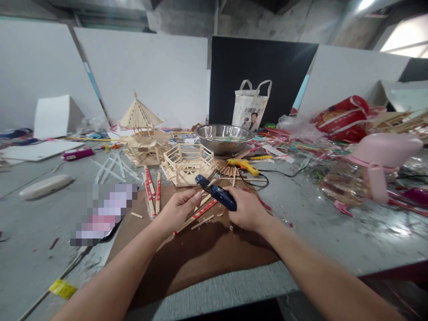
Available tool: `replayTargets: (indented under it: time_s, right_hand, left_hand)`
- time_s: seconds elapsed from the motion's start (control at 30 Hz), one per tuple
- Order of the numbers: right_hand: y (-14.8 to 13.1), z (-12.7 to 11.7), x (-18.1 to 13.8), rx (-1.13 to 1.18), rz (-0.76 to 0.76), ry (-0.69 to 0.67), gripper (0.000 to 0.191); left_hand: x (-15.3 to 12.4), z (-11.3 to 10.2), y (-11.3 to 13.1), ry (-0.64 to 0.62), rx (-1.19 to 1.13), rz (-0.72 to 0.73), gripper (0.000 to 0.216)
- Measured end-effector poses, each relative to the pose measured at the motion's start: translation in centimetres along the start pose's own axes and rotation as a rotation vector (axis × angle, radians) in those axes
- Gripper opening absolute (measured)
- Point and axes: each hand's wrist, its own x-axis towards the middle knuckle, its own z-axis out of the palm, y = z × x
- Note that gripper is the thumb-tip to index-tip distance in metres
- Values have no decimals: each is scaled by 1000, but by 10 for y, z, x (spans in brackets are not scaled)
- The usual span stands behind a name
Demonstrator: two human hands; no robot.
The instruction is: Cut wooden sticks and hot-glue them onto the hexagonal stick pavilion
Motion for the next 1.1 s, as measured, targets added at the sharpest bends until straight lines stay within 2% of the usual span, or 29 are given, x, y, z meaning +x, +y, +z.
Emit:
replayTargets:
  time_s: [0.2, 0.37, 0.5, 0.67, 0.77, 0.9, 1.1]
  right_hand:
    - [1, 1, -1, -10, -39, -21, 29]
    - [-2, -1, -2, -38, -62, -24, 23]
    - [-2, 0, -2, -94, -14, -39, 18]
    - [-2, 3, 0, -108, 65, -38, 21]
    - [-3, 3, 2, -94, 86, -37, 23]
    - [-3, 2, 2, -78, 65, -42, 26]
    - [3, 0, 1, 4, -28, -36, 28]
  left_hand:
    - [0, -10, -1, -239, -322, -161, 34]
    - [-1, -13, 1, -300, -373, -201, 33]
    - [-1, -9, -1, -211, -206, -132, 34]
    - [4, 2, -12, 184, 312, 114, 32]
    - [6, 5, -15, 302, 500, 131, 33]
    - [3, 5, -6, 258, 501, 77, 37]
    - [-1, 3, 4, 33, 145, -8, 38]
